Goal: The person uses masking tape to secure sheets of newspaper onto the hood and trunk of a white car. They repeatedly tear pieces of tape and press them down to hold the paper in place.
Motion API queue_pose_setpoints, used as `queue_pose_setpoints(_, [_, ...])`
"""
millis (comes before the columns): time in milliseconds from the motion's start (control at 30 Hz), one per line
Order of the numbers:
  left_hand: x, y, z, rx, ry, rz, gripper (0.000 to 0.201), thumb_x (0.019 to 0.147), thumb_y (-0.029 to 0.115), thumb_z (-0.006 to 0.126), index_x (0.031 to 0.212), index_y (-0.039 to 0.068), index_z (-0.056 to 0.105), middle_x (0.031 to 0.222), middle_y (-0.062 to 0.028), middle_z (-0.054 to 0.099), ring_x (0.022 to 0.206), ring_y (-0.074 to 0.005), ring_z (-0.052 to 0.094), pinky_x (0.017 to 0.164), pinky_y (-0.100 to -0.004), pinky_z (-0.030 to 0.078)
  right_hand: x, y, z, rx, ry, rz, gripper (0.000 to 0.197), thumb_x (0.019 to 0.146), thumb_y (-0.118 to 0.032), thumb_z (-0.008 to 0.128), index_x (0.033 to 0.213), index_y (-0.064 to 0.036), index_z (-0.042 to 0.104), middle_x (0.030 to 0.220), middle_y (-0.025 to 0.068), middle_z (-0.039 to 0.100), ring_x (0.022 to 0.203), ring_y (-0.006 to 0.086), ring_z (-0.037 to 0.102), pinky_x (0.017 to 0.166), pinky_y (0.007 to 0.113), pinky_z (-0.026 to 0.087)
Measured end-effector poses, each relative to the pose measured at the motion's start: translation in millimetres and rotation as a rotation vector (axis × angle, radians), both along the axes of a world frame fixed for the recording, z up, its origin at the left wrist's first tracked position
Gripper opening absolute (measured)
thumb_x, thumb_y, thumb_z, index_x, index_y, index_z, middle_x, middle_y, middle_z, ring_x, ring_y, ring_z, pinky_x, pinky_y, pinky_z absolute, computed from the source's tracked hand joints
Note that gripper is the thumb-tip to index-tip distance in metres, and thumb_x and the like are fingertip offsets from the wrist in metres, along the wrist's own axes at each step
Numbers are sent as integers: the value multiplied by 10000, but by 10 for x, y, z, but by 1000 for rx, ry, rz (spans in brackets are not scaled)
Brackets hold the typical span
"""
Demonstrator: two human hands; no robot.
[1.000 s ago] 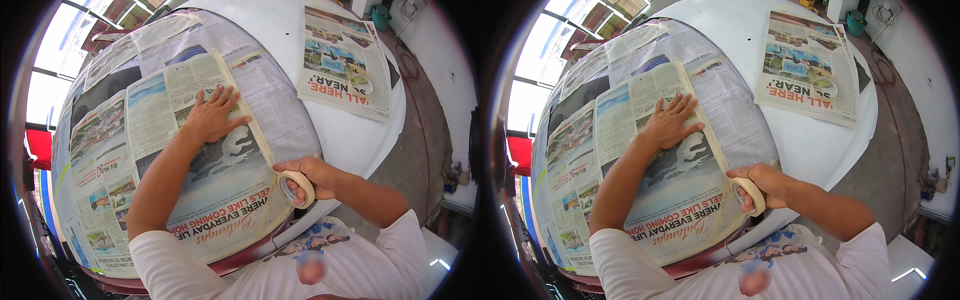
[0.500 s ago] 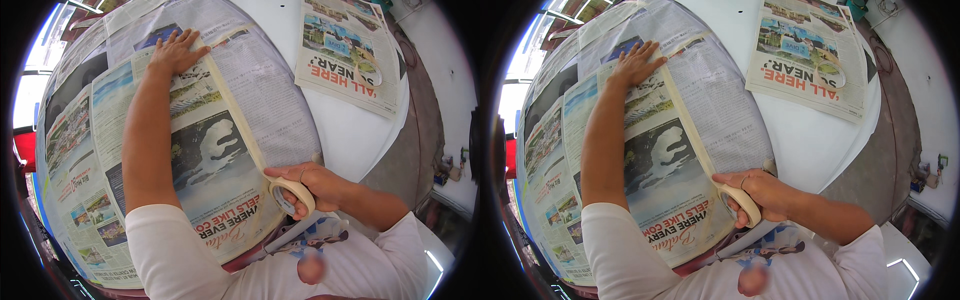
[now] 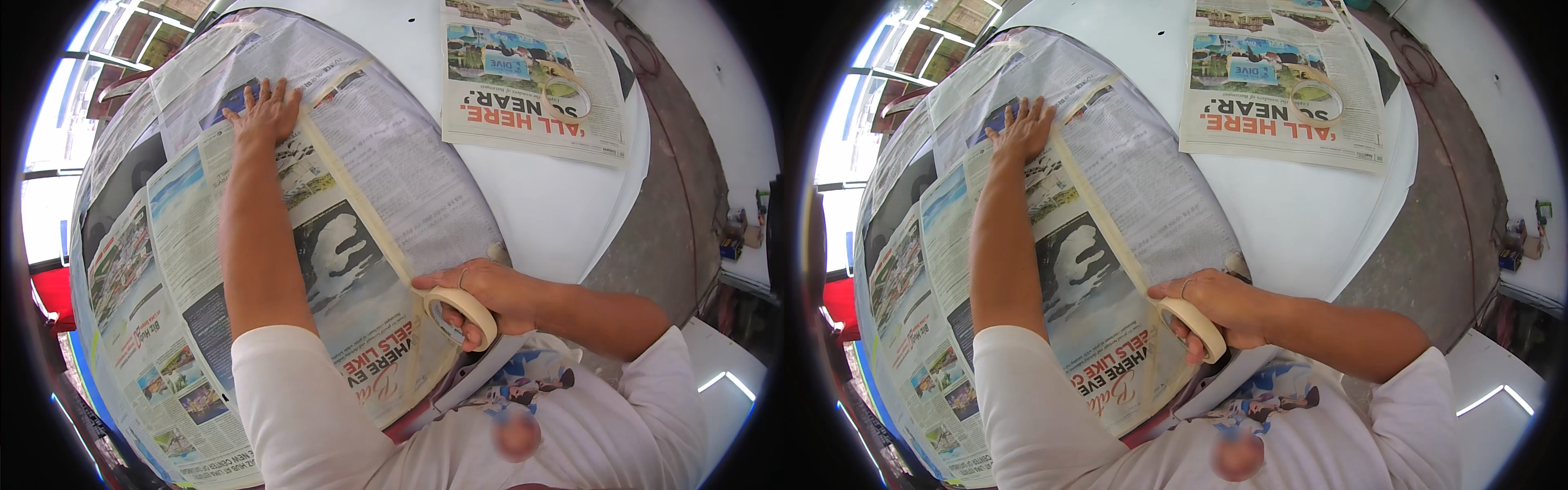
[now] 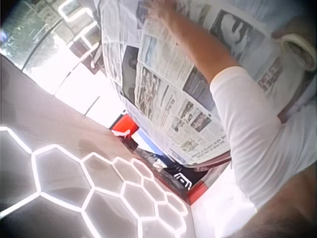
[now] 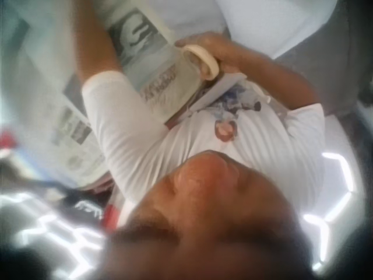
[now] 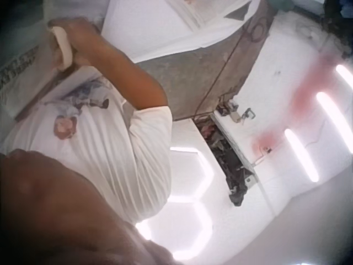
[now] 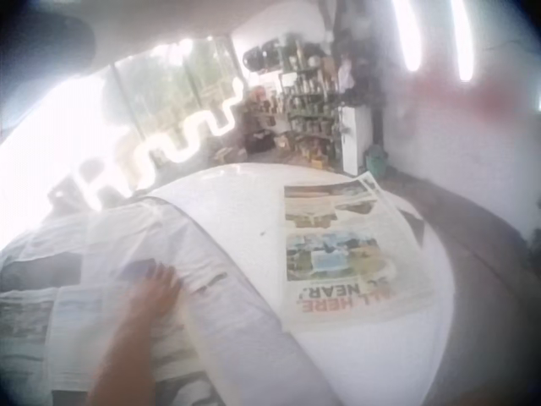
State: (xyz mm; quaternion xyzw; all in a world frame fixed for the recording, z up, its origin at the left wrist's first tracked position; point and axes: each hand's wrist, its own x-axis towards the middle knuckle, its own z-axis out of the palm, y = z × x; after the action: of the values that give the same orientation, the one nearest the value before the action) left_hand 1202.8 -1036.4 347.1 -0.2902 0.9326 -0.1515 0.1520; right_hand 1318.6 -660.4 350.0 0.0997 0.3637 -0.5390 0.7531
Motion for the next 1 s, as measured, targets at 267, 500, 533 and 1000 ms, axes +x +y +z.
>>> queue_pose_setpoints(267, [544,542,153,-80,42,-545,769,1040,654,346,1658,214,223,1723,-30,206,1605,-271,86,1287,-582,52,65,-11,-74,0,0,-58,473,1116,-299,378,1485,-18,476,696,43,536,456,167,540,498,352,532])
queue_pose_setpoints(500, [1818,1549,315,276,-174,-655,772,1063,612,338,1649,121,230,1715,-85,222,1600,-301,102,1289,-568,77,33,-6,-94,-70,53,-64,421,1116,-286,386,1406,12,455,726,53,547,486,161,537,535,365,519])
queue_pose_setpoints(533, [1940,1571,260,269,-151,-645,773,1062,614,338,1648,122,231,1717,-83,215,1600,-304,103,1288,-571,78,40,-4,-77,-67,77,-64,415,1117,-291,381,1391,10,462,725,52,545,491,159,540,536,363,520])
queue_pose_setpoints(1000, [2126,1650,267,191,-127,-577,933,955,787,375,1652,181,238,1724,-17,198,1600,-256,110,1300,-557,74,430,330,307,-150,355,-303,584,1110,-325,465,1558,-24,242,855,96,609,640,199,655,704,357,576])
